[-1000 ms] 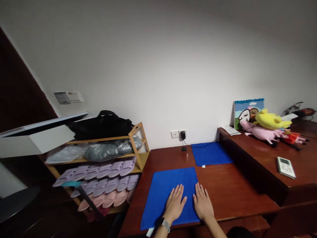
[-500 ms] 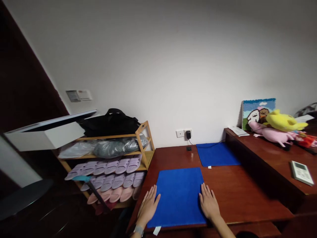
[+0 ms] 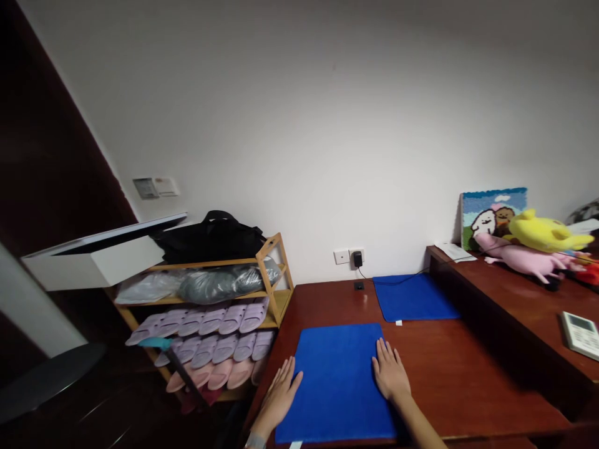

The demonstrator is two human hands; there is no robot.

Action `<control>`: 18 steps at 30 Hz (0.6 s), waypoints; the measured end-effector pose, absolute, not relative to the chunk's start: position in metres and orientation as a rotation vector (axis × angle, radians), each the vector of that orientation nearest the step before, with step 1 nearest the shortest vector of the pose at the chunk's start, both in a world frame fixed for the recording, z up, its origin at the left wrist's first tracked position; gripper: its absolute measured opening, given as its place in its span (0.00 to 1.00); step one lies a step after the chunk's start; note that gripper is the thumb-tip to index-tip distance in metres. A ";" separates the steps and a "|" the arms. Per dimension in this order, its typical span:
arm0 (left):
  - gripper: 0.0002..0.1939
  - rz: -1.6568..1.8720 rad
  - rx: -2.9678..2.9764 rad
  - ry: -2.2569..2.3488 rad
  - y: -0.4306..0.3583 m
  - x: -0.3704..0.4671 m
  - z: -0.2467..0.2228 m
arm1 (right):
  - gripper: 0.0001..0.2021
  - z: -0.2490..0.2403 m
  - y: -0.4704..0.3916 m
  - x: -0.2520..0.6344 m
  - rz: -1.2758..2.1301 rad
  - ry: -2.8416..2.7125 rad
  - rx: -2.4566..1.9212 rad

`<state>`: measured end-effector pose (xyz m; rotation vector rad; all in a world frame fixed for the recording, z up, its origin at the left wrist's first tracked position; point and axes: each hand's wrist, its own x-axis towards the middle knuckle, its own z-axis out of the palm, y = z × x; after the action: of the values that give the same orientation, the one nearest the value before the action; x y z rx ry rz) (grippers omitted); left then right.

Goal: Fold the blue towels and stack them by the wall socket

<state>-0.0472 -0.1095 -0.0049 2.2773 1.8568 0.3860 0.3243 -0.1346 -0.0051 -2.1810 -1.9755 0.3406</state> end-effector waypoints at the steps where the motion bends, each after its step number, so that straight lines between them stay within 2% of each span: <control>1: 0.36 0.419 2.283 1.861 -0.109 -0.037 -0.001 | 0.36 -0.004 -0.135 0.324 0.342 -1.973 -2.183; 4: 0.35 0.501 2.407 1.719 -0.110 0.022 0.011 | 0.36 -0.002 -0.134 0.324 0.344 -1.967 -2.188; 7: 0.36 0.433 2.575 1.372 -0.114 0.097 0.013 | 0.35 -0.002 -0.133 0.325 0.333 -1.975 -2.183; 10: 0.37 0.364 2.593 1.236 -0.114 0.139 0.006 | 0.35 -0.006 -0.132 0.326 0.324 -1.984 -2.175; 13: 0.37 0.317 2.565 1.286 -0.110 0.128 0.001 | 0.35 -0.009 -0.132 0.326 0.319 -1.973 -2.163; 18: 0.43 0.144 2.436 1.612 -0.097 0.038 0.018 | 0.35 -0.007 -0.133 0.325 0.319 -1.953 -2.160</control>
<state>0.0383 -0.0974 0.0177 2.4356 1.6125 0.1436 0.3255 -0.1333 -0.0072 -2.1600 -1.9531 0.3189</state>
